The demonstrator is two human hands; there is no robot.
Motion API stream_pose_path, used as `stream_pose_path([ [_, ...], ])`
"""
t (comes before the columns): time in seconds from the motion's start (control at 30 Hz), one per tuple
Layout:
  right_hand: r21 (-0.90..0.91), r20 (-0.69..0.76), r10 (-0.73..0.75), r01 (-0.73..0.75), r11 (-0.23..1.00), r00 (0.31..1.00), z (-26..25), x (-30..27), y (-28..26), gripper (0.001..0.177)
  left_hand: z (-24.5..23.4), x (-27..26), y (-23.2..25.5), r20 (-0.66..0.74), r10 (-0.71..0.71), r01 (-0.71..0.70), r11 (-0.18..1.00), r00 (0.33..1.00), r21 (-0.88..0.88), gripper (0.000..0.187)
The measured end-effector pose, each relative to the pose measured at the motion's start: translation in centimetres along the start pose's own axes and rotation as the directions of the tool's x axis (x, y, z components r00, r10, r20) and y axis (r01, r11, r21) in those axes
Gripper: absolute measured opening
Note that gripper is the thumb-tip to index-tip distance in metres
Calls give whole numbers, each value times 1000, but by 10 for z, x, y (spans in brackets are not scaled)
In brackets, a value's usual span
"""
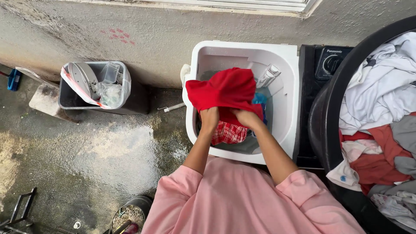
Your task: Sort laundry from a basket and soak items in a small portable washing tub.
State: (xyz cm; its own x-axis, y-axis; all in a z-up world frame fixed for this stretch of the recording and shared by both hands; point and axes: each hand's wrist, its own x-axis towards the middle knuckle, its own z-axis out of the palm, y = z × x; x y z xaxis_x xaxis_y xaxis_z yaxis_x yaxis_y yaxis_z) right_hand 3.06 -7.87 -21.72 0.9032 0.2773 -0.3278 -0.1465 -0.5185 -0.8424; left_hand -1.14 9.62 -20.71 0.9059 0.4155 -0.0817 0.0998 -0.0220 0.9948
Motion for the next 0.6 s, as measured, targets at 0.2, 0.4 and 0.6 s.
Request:
stream_pose_path([
  [0.2,-16,401,-498,550,835,769,-29,-142,-177,43,-28,37,27,321,13,287,412,947,-864,46],
  [0.4,376,-376,-556,670,639,741,-91,-109,-143,26,-51,16,56,619,-8,539,500,786,-678,52],
  [0.6,773,115,-293,100,626,949,-35,-33,-19,36,-61,7,50,706,-32,594,569,707,-569,54],
])
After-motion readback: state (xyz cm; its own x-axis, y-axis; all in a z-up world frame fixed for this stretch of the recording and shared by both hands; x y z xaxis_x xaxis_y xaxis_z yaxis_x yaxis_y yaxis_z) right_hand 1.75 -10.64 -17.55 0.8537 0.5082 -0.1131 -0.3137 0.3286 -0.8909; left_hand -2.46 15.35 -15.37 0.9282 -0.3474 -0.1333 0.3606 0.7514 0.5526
